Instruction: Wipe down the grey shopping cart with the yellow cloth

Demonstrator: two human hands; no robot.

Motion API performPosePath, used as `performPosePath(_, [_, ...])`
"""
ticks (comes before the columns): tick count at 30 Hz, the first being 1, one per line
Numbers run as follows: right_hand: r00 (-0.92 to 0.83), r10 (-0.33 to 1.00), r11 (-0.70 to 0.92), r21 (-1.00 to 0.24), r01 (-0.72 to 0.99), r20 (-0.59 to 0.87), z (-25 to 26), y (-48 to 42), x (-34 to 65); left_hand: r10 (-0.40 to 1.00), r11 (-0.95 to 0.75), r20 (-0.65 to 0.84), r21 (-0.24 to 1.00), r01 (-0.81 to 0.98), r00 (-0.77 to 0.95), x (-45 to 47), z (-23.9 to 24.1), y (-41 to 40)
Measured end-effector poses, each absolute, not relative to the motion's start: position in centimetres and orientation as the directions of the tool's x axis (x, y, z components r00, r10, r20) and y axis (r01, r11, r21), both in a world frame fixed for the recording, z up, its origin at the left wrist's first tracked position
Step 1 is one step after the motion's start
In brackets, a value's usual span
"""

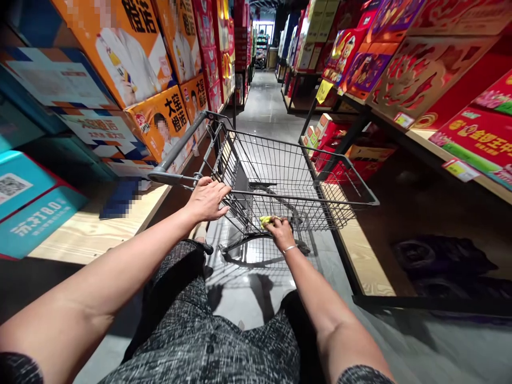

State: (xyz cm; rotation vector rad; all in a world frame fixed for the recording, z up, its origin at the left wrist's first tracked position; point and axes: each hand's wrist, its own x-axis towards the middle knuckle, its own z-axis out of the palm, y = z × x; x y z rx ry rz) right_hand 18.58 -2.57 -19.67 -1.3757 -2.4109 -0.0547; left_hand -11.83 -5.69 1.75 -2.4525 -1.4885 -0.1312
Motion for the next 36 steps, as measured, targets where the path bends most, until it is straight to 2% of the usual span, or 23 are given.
performPosePath(2, [-0.428, 0.781, 0.538, -0.143, 0.831, 0.454, -16.0, -2.1, 19.3, 0.857, -0.432, 0.223, -0.183, 0.883, 0.465, -11.7, 1.7, -5.8])
performPosePath(5, [-0.272, 0.688, 0.492, -0.156, 0.856, 0.673, -10.1, -1.7, 20.9, 0.857, -0.431, 0.227, -0.177, 0.885, 0.463, -11.4, 1.6, -5.9])
performPosePath(8, [-0.106, 0.653, 0.388, -0.210, 0.897, 0.750, -6.4, -1.6, 21.9, 0.855, -0.433, 0.235, -0.171, 0.885, 0.463, -11.3, 1.3, -6.0])
performPosePath(11, [-0.068, 0.713, 0.364, -0.285, 0.887, 0.698, -5.7, -2.0, 20.2, 0.857, -0.432, 0.228, -0.171, 0.885, 0.462, -11.2, 1.1, -6.0])
performPosePath(14, [-0.126, 0.769, 0.397, -0.314, 0.863, 0.627, -5.9, -2.9, 15.3, 0.855, -0.439, 0.219, -0.180, 0.880, 0.471, -11.1, 1.1, -6.0])
performPosePath(18, [-0.373, 0.712, 0.584, -0.206, 0.785, 0.594, -4.8, -3.5, 9.3, 0.861, -0.428, 0.220, -0.170, 0.887, 0.458, -11.2, 1.3, -6.0])
performPosePath(21, [-0.412, 0.685, 0.614, -0.172, 0.770, 0.600, -4.6, -2.8, 9.8, 0.866, -0.430, 0.207, -0.159, 0.889, 0.456, -11.4, 1.5, -5.9])
performPosePath(26, [-0.199, 0.805, 0.382, -0.233, 0.894, 0.559, -6.2, -0.1, 20.6, 0.869, -0.430, 0.194, -0.164, 0.888, 0.456, -11.7, 1.5, -5.6])
performPosePath(31, [0.092, 0.934, -0.024, -0.195, 0.981, 0.346, -5.6, 2.3, 31.3, 0.859, -0.456, 0.160, -0.193, 0.869, 0.487, -11.7, 1.7, -5.4])
performPosePath(33, [0.124, 0.957, -0.084, -0.158, 0.984, 0.263, -4.9, 3.1, 32.9, 0.859, -0.454, 0.155, -0.213, 0.865, 0.489, -11.6, 1.8, -5.4])
performPosePath(36, [0.080, 0.979, -0.059, -0.117, 0.991, 0.189, -3.9, 3.7, 32.5, 0.874, -0.430, 0.140, -0.223, 0.875, 0.465, -11.5, 2.0, -5.3])
